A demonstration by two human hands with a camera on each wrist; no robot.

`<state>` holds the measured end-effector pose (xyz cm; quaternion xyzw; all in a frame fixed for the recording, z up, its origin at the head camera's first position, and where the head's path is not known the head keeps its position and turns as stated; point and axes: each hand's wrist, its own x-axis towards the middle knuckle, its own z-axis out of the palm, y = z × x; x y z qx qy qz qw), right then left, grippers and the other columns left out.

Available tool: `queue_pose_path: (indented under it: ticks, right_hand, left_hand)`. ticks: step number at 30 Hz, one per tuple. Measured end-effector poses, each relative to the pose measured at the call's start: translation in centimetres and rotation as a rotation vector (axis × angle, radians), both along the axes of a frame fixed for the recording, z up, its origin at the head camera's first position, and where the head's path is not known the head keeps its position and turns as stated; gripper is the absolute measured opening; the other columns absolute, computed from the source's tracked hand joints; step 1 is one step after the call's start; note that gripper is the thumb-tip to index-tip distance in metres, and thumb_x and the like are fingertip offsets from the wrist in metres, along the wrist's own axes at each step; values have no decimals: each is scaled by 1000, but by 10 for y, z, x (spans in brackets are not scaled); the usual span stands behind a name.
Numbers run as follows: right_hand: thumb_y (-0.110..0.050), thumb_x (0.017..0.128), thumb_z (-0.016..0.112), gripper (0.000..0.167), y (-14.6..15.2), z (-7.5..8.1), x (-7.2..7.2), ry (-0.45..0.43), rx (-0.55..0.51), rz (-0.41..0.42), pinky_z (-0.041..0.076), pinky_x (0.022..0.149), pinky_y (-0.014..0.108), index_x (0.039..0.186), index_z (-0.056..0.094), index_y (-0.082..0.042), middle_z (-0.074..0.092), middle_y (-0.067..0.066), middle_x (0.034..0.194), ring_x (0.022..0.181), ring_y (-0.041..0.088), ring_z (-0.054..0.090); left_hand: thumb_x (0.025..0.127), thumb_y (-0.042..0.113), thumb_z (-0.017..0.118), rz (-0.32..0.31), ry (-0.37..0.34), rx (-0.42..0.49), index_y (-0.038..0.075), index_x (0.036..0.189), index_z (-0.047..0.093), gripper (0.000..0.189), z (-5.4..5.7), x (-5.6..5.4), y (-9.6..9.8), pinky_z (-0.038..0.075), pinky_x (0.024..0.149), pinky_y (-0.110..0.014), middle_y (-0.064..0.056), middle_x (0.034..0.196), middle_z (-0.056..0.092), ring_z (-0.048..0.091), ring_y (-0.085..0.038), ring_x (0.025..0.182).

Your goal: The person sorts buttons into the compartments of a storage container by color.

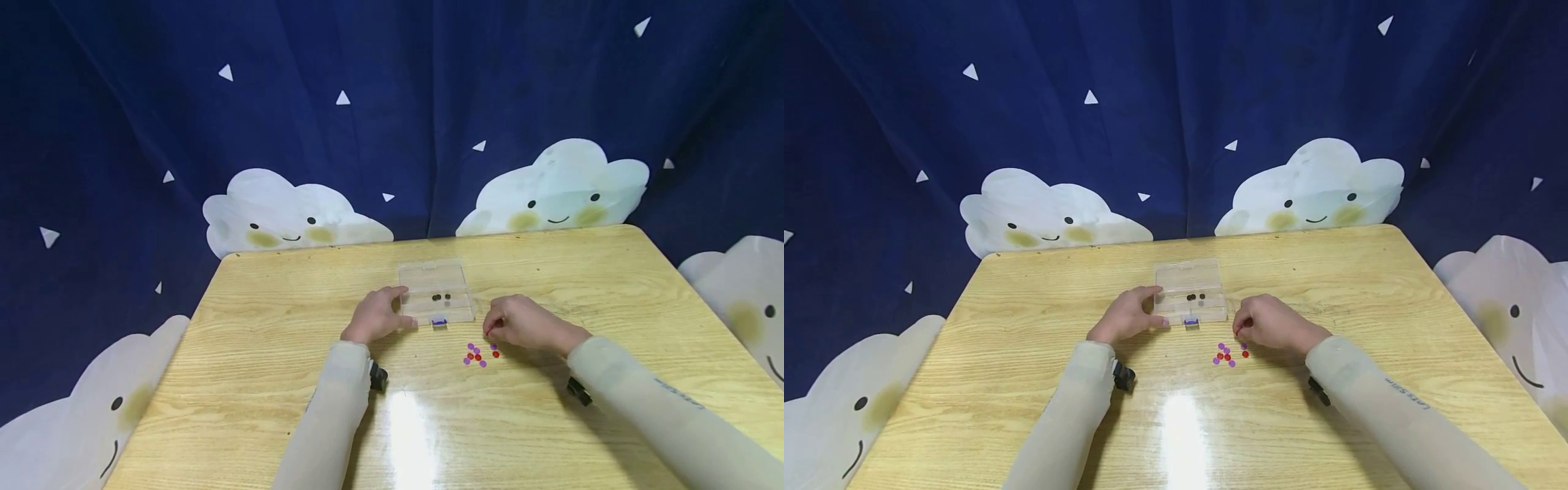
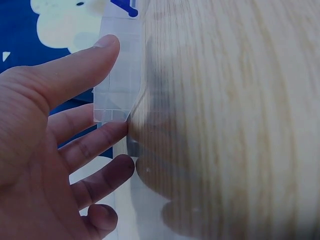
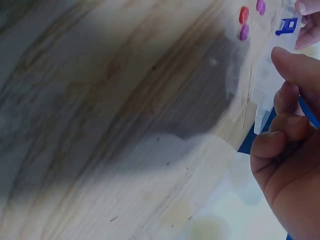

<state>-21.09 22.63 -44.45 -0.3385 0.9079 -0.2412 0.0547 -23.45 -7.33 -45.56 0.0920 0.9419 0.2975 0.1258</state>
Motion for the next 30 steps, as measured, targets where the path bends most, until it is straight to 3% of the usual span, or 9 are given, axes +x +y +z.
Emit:
queue_pose_path:
  ticks: [11, 18, 30]
  right_hand:
    - [-4, 82, 77, 11, 5, 7, -6, 62, 7, -21, 52, 66, 21, 82, 79, -15, 66, -9, 78, 72, 0, 58]
    - [-4, 83, 77, 9, 5, 18, -13, 77, 19, -63, 52, 66, 22, 83, 79, -13, 67, -8, 80, 72, 2, 58]
    - [-5, 84, 76, 8, 0, 33, -20, 102, 60, -61, 50, 65, 24, 85, 79, -12, 66, -6, 80, 71, 3, 56]
  left_hand:
    - [80, 38, 82, 4, 4, 6, 25, 148, 48, 78, -2, -1, 0, 44, 111, -48, -5, 146, 56, 49, -30, 138]
    - [80, 38, 82, 3, 3, 5, 24, 149, 47, 78, -1, 0, 0, 42, 113, -49, -6, 148, 54, 47, -31, 140]
    - [80, 39, 82, 3, 4, -6, 25, 149, 47, 78, 0, 0, 0, 43, 113, -49, -5, 150, 52, 46, -30, 141]
